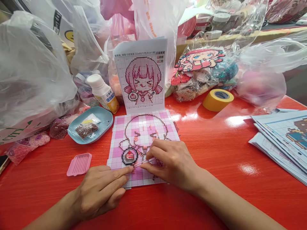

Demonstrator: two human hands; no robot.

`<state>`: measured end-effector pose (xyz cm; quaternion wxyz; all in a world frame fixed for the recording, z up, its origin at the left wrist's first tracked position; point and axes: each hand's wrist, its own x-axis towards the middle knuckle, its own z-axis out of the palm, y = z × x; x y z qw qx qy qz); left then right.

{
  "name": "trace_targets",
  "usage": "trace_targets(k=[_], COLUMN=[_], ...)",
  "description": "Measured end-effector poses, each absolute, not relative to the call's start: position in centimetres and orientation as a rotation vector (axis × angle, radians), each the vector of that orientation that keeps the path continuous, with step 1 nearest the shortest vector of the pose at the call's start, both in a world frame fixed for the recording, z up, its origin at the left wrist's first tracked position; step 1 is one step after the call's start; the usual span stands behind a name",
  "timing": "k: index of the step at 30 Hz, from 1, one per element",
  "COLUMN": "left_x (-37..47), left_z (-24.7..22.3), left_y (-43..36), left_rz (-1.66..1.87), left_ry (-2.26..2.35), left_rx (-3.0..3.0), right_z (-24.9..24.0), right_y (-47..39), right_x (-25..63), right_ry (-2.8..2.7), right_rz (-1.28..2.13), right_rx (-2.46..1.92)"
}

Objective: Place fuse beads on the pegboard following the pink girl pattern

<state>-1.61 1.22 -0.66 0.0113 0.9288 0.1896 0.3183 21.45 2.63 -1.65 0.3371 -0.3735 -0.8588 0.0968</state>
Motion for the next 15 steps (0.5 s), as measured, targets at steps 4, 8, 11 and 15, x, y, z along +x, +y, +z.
trace_targets(k=[4, 8, 11, 15], left_x=[-1.6, -1.6, -1.7, -1.6], left_z=[-0.6, -0.6, -0.6, -0.5], left_y=[1.2, 1.2, 1.2, 1.2], left_rz=[0.984, 0.981, 0.998, 1.004], left_ry=[0.594, 0.596, 0.587, 0.578], left_rx=[2.895, 2.895, 2.899, 2.891], right_z=[-1.7, -1.8, -1.6, -0.4], right_y=[2.6, 2.6, 2.6, 3.1], right_x=[21.5, 21.3, 21.4, 22.5], right_ry=[-2.237, -2.237, -2.197, -2.139], right_rz=[0.256, 0.254, 0.272, 0.551], right_rx=[-0.976, -0.976, -0.985, -0.912])
